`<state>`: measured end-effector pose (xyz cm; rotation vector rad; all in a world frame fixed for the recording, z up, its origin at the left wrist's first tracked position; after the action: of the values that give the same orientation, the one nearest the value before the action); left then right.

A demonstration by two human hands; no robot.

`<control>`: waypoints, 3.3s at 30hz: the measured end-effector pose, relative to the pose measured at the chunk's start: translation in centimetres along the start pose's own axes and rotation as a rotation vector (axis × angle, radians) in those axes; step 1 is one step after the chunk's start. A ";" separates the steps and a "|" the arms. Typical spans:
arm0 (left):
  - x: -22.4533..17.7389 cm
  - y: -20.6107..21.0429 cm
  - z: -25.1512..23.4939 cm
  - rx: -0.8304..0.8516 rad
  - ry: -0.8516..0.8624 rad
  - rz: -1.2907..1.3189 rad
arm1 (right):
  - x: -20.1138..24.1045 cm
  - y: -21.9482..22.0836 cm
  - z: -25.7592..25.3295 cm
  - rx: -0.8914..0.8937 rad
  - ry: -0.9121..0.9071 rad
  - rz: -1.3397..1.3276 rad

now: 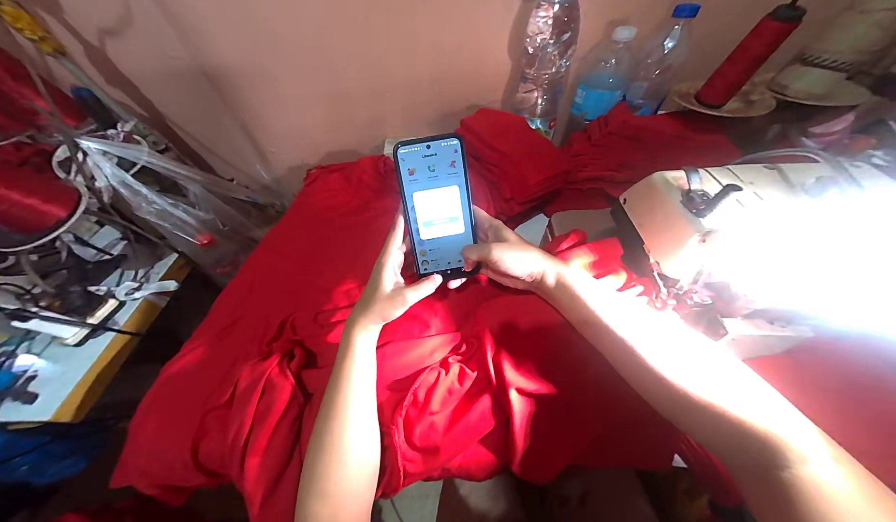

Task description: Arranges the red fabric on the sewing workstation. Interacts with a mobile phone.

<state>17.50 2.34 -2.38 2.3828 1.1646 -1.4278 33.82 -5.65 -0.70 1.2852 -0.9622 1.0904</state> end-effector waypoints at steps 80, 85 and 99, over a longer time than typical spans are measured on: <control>-0.8 1.1 -0.2 -0.191 0.011 -0.164 | -0.8 -0.9 -1.0 -0.093 0.161 -0.099; -0.8 1.2 -0.2 -0.187 0.017 -0.171 | -0.6 -0.9 -0.8 -0.126 0.165 -0.081; -0.8 0.9 -0.2 -0.194 -0.016 -0.171 | -0.5 -0.8 -0.7 -0.091 0.126 -0.071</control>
<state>18.04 1.34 -1.94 2.1832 1.4613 -1.3089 34.44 -4.97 -1.41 1.1542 -0.8559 1.0481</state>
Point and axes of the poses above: each hand's wrist, its own z-axis away from the middle knuckle, its own y-axis out of the palm, x = y × z, the point moved 3 cm from there along -z, towards the middle knuckle, and after that the axes turned 8 degrees about y, right-handed, at the moved point
